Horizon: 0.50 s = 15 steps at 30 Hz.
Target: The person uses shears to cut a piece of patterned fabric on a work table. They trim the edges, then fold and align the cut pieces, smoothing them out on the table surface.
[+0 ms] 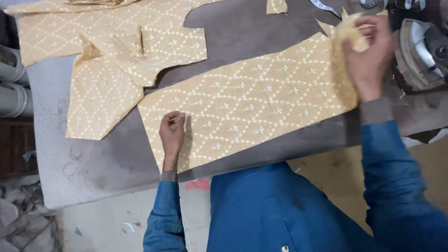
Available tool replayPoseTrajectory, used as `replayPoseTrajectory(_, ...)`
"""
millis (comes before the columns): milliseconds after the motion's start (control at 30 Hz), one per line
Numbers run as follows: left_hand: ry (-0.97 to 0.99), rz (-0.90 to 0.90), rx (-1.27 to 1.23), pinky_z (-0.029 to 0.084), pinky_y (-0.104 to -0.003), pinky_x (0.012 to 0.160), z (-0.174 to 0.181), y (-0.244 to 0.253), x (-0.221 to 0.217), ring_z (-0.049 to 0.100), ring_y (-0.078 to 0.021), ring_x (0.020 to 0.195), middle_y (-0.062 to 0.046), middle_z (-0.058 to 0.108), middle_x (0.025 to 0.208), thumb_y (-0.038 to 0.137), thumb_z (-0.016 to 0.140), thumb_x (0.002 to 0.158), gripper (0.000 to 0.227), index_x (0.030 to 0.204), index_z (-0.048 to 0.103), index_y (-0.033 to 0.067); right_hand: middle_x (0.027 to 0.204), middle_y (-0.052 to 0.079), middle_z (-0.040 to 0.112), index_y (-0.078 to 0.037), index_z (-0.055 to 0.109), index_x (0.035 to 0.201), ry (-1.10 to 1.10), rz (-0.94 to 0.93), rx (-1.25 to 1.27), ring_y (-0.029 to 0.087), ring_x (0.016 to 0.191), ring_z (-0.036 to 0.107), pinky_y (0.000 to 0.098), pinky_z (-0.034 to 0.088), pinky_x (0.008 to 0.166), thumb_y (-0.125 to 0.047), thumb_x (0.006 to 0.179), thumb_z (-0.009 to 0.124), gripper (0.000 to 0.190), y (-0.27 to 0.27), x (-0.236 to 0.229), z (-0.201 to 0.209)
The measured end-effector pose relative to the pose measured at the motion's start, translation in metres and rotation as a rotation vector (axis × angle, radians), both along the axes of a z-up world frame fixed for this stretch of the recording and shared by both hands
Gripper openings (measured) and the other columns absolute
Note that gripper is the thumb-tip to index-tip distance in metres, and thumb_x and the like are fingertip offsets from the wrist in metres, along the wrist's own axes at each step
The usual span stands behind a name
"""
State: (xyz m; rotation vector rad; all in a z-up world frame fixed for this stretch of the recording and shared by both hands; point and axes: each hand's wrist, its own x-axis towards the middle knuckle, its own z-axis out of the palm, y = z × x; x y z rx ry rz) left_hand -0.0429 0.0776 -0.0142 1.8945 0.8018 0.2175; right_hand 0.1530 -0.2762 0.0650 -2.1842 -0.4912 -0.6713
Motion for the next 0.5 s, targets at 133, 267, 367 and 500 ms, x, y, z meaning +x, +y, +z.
replayPoseTrajectory(133,-0.032,-0.049,-0.277,0.048,-0.027,0.073,0.031,-0.024,0.013,0.058,-0.0159,0.079,-0.006,0.062,0.089,0.037,0.048,0.079,0.033,0.091,0.059,0.0087,0.095,0.007,0.055,-0.010,0.048,0.099,0.312,0.111,0.203,0.018,0.079,0.052,0.0248,0.048,0.063,0.009,0.077,0.058,0.032,0.125,-0.062,0.013)
replayPoseTrajectory(267,0.041,-0.049,-0.681,0.045,-0.023,0.052,0.047,-0.032,0.024,0.054,-0.0202,0.072,-0.011,0.052,0.090,0.056,0.035,0.081,0.060,0.108,0.050,0.0047,0.090,0.018,0.060,-0.011,0.033,0.123,0.710,0.572,0.042,0.034,0.088,0.058,0.0458,0.044,0.079,-0.004,0.074,0.058,0.056,0.197,-0.111,0.011)
replayPoseTrajectory(367,0.131,0.018,-0.537,0.044,-0.024,0.058,0.027,-0.019,0.020,0.054,-0.0172,0.074,-0.007,0.053,0.089,0.049,0.058,0.071,0.053,0.107,0.052,0.0115,0.092,0.016,0.062,-0.014,0.033,0.125,0.803,0.727,-0.120,0.028,0.084,0.061,0.0381,0.046,0.072,-0.011,0.072,0.063,0.061,0.202,-0.114,-0.002)
replayPoseTrajectory(500,0.209,-0.033,-0.303,0.050,-0.031,0.064,-0.048,0.003,0.015,0.062,-0.0192,0.075,-0.007,0.063,0.081,0.028,0.071,0.067,0.038,0.098,0.058,0.0117,0.100,0.006,0.058,-0.018,0.053,0.109,0.577,0.285,-0.216,0.021,0.097,0.054,0.0341,0.041,0.085,-0.022,0.075,0.063,0.036,0.166,-0.088,-0.075)
